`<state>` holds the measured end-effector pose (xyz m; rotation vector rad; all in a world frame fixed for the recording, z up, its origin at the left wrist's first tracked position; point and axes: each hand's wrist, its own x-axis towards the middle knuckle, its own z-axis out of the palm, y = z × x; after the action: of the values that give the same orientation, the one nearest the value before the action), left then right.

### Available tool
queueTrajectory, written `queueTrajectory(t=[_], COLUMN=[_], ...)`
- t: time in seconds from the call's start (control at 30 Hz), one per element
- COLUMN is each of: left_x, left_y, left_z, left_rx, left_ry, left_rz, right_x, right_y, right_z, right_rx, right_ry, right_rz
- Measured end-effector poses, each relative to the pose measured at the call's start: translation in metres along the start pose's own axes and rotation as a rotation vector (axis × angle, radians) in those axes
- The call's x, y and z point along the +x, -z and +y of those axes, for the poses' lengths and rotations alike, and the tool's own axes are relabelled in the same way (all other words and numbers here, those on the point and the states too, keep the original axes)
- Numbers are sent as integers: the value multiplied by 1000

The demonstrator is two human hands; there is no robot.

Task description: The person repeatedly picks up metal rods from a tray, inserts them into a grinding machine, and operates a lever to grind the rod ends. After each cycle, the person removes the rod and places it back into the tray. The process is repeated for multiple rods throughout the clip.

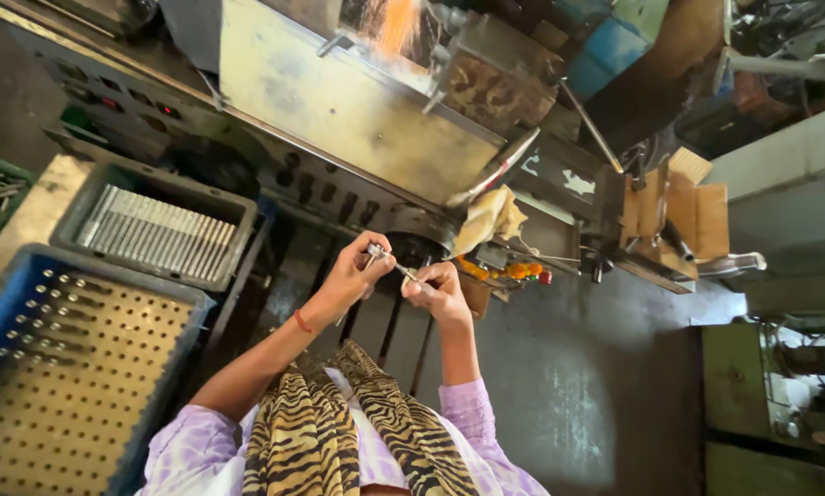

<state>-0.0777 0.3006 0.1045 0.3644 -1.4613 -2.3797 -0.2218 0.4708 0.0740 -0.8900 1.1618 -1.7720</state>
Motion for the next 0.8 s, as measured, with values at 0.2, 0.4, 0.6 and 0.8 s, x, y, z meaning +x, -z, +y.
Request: queueTrajectory(t=[0.2,0.4,0.6,0.8], left_x=[38,51,86,179], left_y=[132,306,387,367], left_z=[-5,-20,-8,-25], left_rx=[-328,-833,-1193,-937], left_ry=[276,382,191,297], left_rz=[87,534,694,698], right_x=[80,125,160,210], right_y=[-73,-84,-51,17], right_z=[32,65,65,45], right_rx=[-1045,-1040,-982,-1032], right_ry=[158,91,60,86], right_rz=[269,504,668,796])
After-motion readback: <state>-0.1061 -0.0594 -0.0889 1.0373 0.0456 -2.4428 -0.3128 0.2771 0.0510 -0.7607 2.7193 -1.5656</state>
